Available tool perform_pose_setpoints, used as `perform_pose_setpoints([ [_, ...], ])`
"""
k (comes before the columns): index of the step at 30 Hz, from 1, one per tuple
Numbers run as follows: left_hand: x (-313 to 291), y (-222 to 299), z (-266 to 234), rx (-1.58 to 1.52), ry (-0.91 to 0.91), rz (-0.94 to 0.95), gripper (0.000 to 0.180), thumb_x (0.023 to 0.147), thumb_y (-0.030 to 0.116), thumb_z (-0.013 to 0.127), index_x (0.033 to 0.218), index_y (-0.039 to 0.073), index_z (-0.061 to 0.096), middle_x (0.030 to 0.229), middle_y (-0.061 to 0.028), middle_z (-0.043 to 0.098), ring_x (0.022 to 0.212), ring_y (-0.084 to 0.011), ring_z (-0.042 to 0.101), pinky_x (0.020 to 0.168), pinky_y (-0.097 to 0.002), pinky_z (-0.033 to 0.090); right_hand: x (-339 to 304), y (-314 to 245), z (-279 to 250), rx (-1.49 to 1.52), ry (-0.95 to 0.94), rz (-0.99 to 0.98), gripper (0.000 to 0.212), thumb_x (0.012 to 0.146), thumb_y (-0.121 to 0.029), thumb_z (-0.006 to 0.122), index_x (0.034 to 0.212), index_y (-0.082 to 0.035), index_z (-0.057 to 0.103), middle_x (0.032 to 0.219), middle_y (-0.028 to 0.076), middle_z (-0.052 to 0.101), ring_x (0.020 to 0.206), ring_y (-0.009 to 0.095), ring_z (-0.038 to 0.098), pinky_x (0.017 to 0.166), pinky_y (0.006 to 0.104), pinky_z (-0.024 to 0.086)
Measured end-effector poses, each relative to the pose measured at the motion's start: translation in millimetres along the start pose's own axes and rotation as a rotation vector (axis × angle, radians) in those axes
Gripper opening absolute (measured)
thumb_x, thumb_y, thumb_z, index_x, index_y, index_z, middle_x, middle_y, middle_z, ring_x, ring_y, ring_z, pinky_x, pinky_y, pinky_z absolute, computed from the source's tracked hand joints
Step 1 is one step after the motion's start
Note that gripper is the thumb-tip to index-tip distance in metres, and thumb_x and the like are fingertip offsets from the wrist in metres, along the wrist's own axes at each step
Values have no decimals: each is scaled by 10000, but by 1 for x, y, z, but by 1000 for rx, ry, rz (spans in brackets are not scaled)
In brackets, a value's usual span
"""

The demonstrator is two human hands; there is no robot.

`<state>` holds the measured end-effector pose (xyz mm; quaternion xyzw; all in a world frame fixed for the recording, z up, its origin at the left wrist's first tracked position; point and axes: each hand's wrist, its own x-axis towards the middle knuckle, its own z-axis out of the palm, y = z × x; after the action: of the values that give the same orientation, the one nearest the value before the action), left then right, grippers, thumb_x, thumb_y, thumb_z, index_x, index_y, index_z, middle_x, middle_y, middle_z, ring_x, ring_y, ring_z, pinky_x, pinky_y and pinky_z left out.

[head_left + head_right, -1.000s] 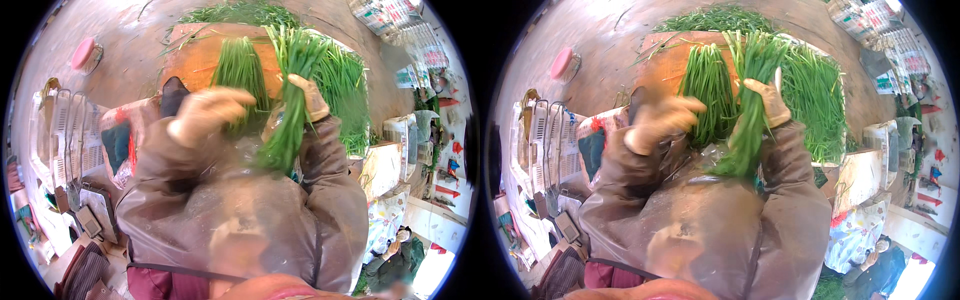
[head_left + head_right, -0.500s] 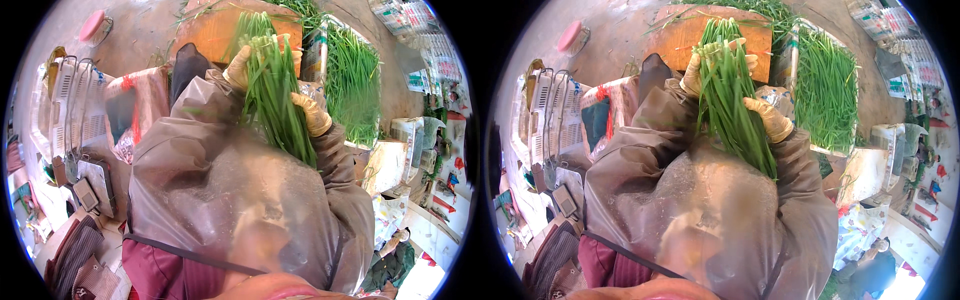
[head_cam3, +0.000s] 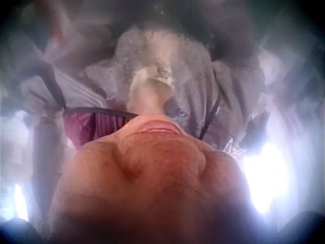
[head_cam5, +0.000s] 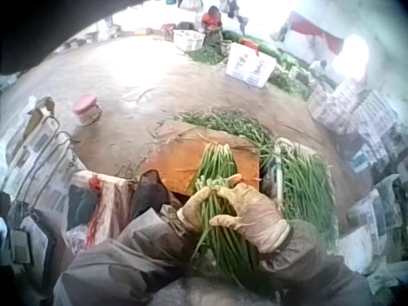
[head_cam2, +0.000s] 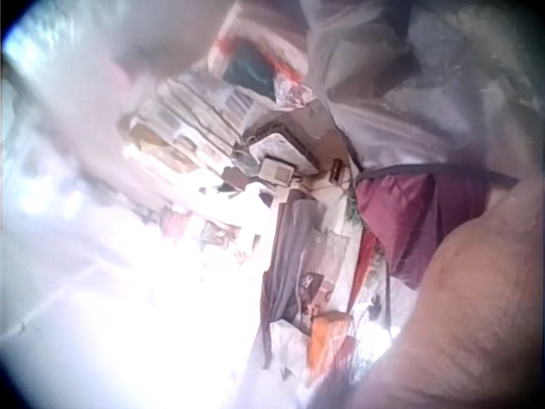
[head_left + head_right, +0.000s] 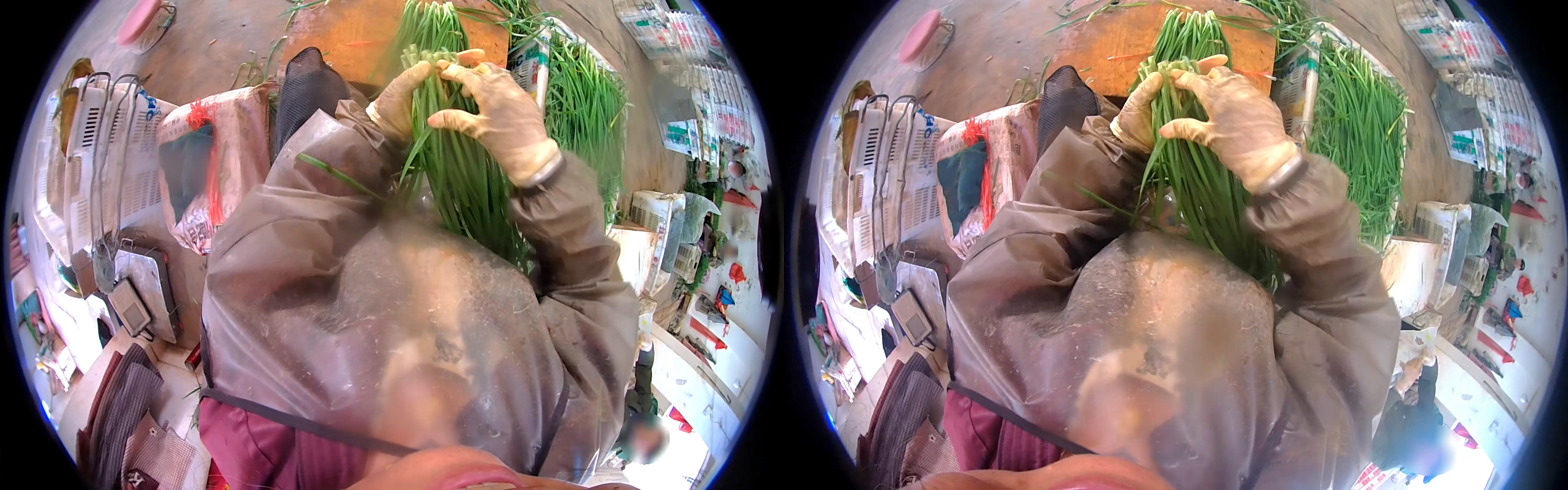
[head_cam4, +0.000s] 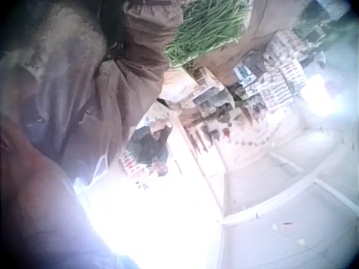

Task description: The person gathers green onions from a crate, aligns them on a wooden board, and secures the bundle with a red tie by hand.

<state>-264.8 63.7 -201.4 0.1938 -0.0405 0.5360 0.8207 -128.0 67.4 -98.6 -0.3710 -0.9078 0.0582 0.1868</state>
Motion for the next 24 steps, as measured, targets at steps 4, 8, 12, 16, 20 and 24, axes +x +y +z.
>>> perform_pose_setpoints([
  [4,-1,1,-16,16,-3,-47,882,863,514,579,1458,-37,233,1373,-210,462,1222,-295,510,1070,-435,384,15,24,-11,327,-471,346,225,840,-284,690,927,-77,696,1034,59,680,935,234,634,793,340,476],
  [8,-3,6,-18,13,-2,-54,870,868,521,568,1463,-21,238,1363,-260,462,1194,-305,536,1021,-455,431,26,43,-23,765,-370,589,191,879,-238,671,896,-49,691,1084,20,680,803,112,599,671,264,462],
  [12,1,6,-18,-110,-150,-86,917,865,522,578,1482,-17,165,1346,-270,479,1138,-298,579,969,-431,479,35,96,-10,683,-28,485,200,913,-245,647,914,-46,669,934,8,694,654,37,479,520,177,368],
  [16,9,5,-23,-144,-158,-124,969,863,524,590,1494,-14,88,1329,-256,499,1092,-286,606,940,-413,502,66,146,-30,378,119,501,207,907,-206,593,1022,-39,632,848,53,650,723,143,575,640,286,478],
  [20,8,3,-37,-112,-57,-103,893,866,510,595,1470,-17,201,1300,-237,526,1070,-283,613,926,-426,509,69,114,-10,698,-188,112,378,879,-287,654,1201,-94,605,999,70,643,927,158,596,848,316,470],
  [24,9,2,-22,-65,206,-33,703,867,503,592,1337,4,435,1234,-222,567,1055,-302,616,920,-445,505,39,66,25,371,-134,-162,432,825,-255,687,1235,-147,602,1015,97,644,963,259,614,864,348,485],
])
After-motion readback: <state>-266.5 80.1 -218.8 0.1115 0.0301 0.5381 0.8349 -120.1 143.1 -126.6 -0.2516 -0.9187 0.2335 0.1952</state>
